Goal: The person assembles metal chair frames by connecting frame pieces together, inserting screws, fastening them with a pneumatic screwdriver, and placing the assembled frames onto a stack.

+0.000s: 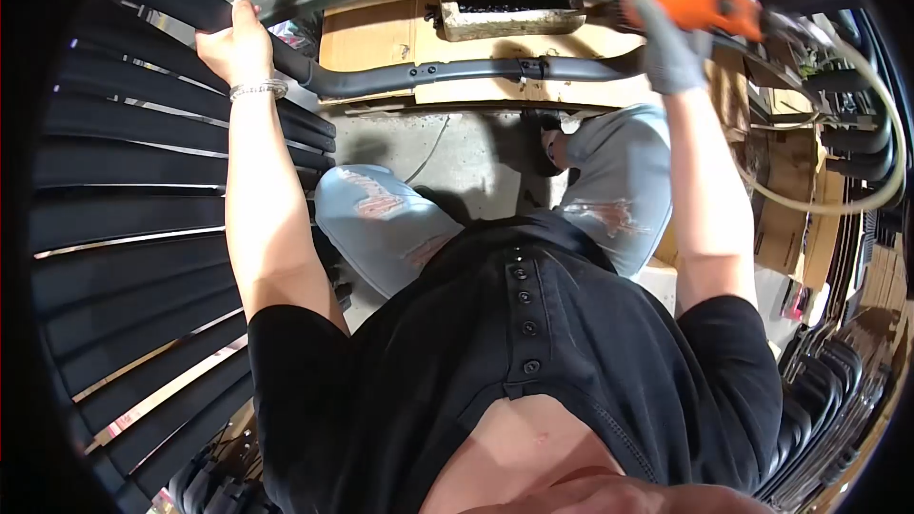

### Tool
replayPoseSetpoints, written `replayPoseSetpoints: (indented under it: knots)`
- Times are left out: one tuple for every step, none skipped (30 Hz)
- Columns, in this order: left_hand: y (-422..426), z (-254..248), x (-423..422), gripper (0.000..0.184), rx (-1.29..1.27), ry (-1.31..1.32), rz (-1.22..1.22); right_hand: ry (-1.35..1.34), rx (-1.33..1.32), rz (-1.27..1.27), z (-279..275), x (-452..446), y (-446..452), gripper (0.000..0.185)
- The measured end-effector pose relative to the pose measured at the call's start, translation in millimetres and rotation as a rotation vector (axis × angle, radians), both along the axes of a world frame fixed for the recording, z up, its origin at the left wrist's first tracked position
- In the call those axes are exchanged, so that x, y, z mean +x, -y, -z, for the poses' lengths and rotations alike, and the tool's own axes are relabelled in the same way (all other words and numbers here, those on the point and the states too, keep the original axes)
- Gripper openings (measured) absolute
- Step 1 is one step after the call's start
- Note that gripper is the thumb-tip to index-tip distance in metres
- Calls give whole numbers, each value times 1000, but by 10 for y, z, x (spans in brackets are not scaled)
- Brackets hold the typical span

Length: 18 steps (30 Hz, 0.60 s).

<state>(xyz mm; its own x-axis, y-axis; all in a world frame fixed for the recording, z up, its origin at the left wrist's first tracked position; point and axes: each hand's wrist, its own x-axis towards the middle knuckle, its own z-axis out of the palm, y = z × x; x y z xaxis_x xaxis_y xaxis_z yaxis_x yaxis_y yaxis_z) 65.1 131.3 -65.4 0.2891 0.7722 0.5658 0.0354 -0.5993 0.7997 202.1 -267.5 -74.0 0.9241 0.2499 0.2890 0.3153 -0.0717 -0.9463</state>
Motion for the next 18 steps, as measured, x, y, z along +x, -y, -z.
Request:
replayPoseSetpoints:
  knots:
    - [-8, -2, -28, 8, 3, 32, 4, 88, 110, 31, -108, 49, 218, 33]
    - [-12, 5, -41, 7, 8, 56, 8, 27, 292, 87, -199, 24, 384, 33]
    - [3, 23, -42, 7, 9, 67, 18, -47, 470, 149, -240, -28, 589, 33]
    - [19, 46, -28, 7, 8, 57, 19, -208, 525, 248, -143, -20, 881, 30]
    - [22, 39, 32, 7, -22, 90, 49, -381, 576, 346, 38, 75, 1161, 26]
    - [14, 59, 51, 7, -47, 134, 73, -459, 620, 515, 281, 154, 1325, 24]
    - [5, 87, 50, 7, -67, 171, 96, -544, 660, 686, 612, 209, 1491, 22]
    - [25, 119, 26, 7, -58, 146, 91, -675, 726, 619, 1108, 334, 1795, 15]
    - [47, 135, 33, 8, -74, 139, 101, -800, 793, 546, 1538, 487, 2046, 11]
    - [54, 120, 51, 8, -86, 142, 102, -818, 797, 530, 1745, 577, 2120, 11]
    - [28, 69, 54, 8, -86, 146, 91, -853, 854, 496, 1931, 700, 2074, 11]
    - [-3, 44, 41, 8, -55, 140, 61, -890, 913, 457, 2120, 804, 1982, 11]
    - [-8, 75, 44, 12, -87, 188, 90, -939, 964, 425, 2312, 889, 1916, 12]
    - [3, 128, 37, 19, -124, 235, 114, -759, 511, 338, 2459, 943, 1896, 13]
    - [16, 142, -9, 22, -108, -17, -23, -687, 320, 277, 2669, 1036, 1925, 10]
    - [17, 81, -48, 26, -77, -253, -178, -718, 295, 239, 2831, 1052, 2003, 12]
    - [132, 19, 2, 28, 3, -139, -114, -819, 355, 207, 3021, 1100, 2062, 18]
    - [190, -62, 40, 24, 40, -178, -176, -892, 370, 177, 3193, 1154, 2088, 25]
